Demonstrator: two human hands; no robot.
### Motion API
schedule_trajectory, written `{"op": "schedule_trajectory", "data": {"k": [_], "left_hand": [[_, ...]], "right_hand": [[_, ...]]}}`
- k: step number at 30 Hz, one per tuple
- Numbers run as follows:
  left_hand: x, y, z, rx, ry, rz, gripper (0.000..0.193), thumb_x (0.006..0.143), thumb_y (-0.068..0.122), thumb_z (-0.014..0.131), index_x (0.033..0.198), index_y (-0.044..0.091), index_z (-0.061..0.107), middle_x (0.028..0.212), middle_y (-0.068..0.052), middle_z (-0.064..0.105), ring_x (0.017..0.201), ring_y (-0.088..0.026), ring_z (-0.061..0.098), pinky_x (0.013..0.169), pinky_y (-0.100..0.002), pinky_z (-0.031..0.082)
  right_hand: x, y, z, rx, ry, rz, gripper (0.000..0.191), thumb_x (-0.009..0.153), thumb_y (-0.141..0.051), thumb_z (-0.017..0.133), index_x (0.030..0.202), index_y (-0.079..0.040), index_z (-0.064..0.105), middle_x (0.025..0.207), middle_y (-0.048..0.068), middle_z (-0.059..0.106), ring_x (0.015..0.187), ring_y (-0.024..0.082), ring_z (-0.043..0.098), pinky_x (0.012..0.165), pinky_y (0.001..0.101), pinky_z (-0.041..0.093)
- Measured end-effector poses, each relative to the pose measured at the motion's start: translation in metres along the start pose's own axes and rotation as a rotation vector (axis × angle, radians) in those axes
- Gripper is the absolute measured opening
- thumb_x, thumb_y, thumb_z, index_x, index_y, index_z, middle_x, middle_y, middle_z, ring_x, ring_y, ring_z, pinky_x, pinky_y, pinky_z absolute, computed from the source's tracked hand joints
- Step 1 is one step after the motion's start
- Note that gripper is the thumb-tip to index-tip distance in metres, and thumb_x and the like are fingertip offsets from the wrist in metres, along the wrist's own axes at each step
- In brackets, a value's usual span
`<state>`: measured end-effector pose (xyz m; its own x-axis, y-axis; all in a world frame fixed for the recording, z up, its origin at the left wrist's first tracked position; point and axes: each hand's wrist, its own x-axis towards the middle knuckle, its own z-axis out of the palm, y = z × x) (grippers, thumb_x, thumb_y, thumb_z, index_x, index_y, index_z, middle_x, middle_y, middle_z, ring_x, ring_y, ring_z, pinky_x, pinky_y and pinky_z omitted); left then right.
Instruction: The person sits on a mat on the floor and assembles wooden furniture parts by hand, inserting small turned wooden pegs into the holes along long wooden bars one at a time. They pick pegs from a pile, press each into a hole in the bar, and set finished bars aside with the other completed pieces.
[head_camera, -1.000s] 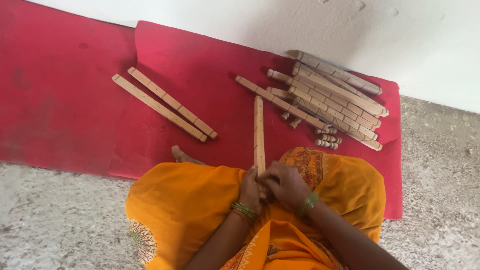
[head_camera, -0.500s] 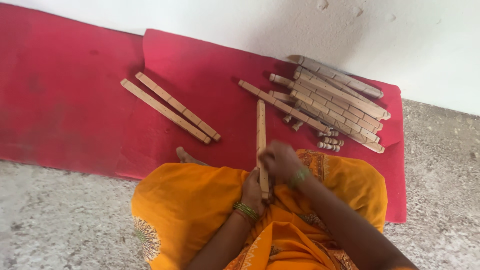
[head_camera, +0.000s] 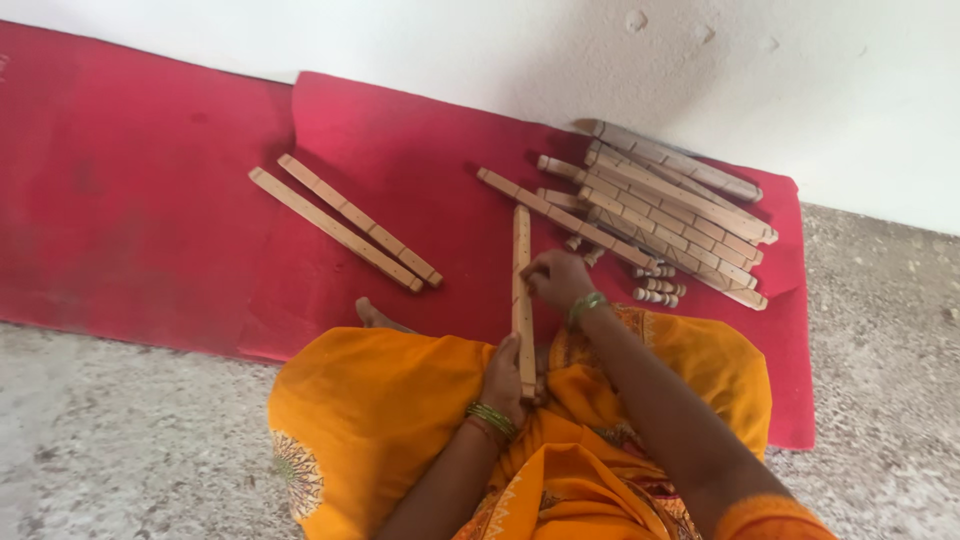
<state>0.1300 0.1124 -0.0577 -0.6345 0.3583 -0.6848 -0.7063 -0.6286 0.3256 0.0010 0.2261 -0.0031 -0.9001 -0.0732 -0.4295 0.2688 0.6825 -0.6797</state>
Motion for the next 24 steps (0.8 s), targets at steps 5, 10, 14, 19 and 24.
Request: {"op": "schedule_trajectory", "data": {"k": [5,10,14,19,24], "left_hand": [[0.015,0.017,-0.003,-0.085,-0.029,-0.052,0.037,0.104,0.039,0.046,0.129,0.013,0.037,0.094,-0.013,0.061,0.059,-0.025,0.067,0.046,-0.036,0.054],[0.036,0.022,-0.003,0.002,-0.100,0.127,0.047,0.106,0.032,0.047,0.146,0.009,0.042,0.100,-0.013,0.060,0.064,-0.021,0.068,0.055,-0.037,0.063],[0.017,0.012,-0.010,-0.032,-0.198,0.206,0.048,0.108,0.031,0.047,0.143,-0.002,0.047,0.088,-0.017,0.059,0.059,-0.021,0.065,0.052,-0.036,0.061],[0.000,0.015,-0.011,-0.224,-0.198,-0.080,0.039,0.103,0.035,0.047,0.123,0.002,0.054,0.086,-0.010,0.063,0.062,-0.020,0.063,0.055,-0.035,0.057],[0.026,0.016,0.000,-0.046,-0.251,0.039,0.033,0.107,0.036,0.055,0.105,0.004,0.059,0.074,-0.007,0.060,0.058,-0.017,0.059,0.052,-0.033,0.055]], "right_hand": [[0.009,0.005,-0.010,0.207,0.046,0.142,0.013,0.092,-0.010,0.071,0.103,-0.005,0.075,0.093,0.008,0.079,0.074,0.010,0.074,0.066,0.0233,0.062],[-0.003,0.008,-0.014,0.384,0.182,0.111,0.015,0.092,-0.007,0.072,0.105,-0.002,0.077,0.088,0.008,0.078,0.067,0.010,0.069,0.059,0.0242,0.058],[-0.002,0.006,-0.021,0.614,0.306,-0.009,0.015,0.093,-0.005,0.070,0.106,0.001,0.076,0.083,0.006,0.075,0.064,0.010,0.066,0.057,0.0244,0.057],[-0.003,0.010,-0.026,0.846,0.364,-0.027,0.015,0.094,-0.003,0.069,0.107,0.003,0.074,0.079,0.007,0.071,0.060,0.012,0.065,0.055,0.0259,0.056],[-0.004,0.012,-0.026,0.878,0.322,-0.085,0.016,0.094,-0.002,0.069,0.107,0.004,0.074,0.081,0.007,0.072,0.061,0.012,0.065,0.055,0.0255,0.055]]}}
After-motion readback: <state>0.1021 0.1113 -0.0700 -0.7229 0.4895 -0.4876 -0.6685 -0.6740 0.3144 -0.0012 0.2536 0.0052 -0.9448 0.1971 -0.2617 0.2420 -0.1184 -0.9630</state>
